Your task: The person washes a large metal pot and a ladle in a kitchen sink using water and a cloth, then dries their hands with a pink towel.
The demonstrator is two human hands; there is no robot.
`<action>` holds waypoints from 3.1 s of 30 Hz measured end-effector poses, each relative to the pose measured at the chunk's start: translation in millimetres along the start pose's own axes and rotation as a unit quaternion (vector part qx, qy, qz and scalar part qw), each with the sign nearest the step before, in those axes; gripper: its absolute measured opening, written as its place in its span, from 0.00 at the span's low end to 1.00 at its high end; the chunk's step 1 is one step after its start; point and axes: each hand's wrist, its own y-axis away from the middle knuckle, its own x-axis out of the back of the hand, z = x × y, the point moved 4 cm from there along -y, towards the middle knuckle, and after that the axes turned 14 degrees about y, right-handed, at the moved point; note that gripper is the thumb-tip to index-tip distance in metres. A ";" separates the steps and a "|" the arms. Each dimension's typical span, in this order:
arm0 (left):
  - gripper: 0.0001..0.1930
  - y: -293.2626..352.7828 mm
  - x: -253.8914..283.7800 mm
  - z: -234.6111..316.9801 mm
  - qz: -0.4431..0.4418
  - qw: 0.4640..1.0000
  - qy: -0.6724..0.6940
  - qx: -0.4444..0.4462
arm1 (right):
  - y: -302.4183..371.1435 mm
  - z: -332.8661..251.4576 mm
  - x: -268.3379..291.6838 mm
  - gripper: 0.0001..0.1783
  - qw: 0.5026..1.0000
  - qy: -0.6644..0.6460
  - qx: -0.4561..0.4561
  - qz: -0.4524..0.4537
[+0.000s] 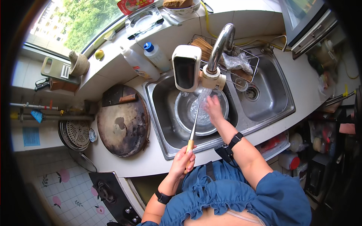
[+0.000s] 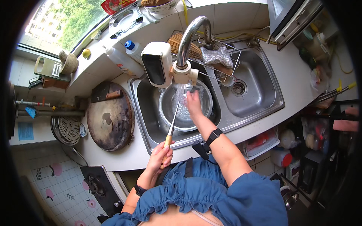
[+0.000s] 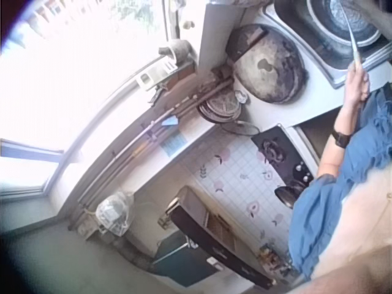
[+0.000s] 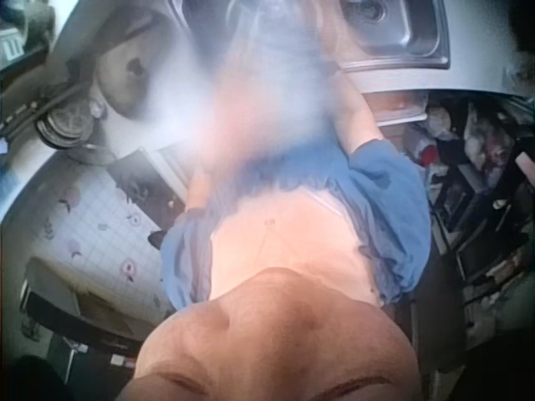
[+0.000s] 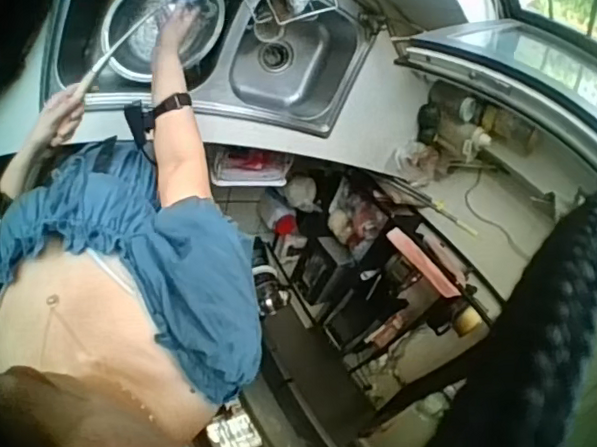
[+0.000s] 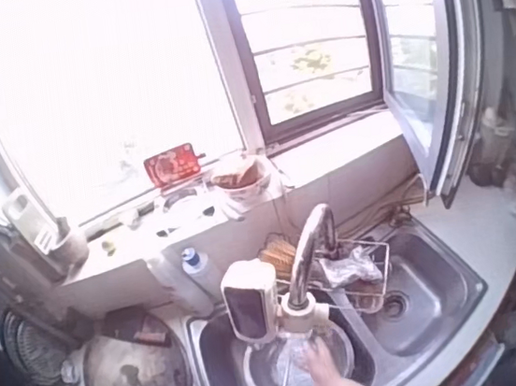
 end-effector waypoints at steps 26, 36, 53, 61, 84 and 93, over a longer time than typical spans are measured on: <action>0.15 -31.8 -12.3 11.1 -0.025 0.954 -0.284 -0.090 | -29.3 -10.4 -31.6 0.16 0.962 -0.226 -0.118 -0.093; 0.17 75.9 35.4 43.3 0.080 0.684 -0.640 -0.340 | 29.6 9.9 5.0 0.13 0.908 -0.096 -0.297 -0.281; 0.17 95.3 16.4 50.7 0.103 0.512 -0.746 -0.414 | -118.0 -147.7 177.2 0.45 0.998 0.000 0.020 -0.056; 0.16 150.4 44.6 43.2 0.217 0.452 -0.765 -0.404 | -127.3 -142.9 176.4 0.39 0.991 0.035 0.014 -0.128; 0.18 196.2 95.3 48.1 0.358 0.441 -0.708 -0.419 | 15.7 10.9 24.9 0.32 0.854 0.416 -0.100 -0.296; 0.18 201.3 154.6 82.4 0.328 0.529 -0.601 -0.502 | 105.7 -91.3 51.2 0.45 0.614 0.651 0.424 -0.137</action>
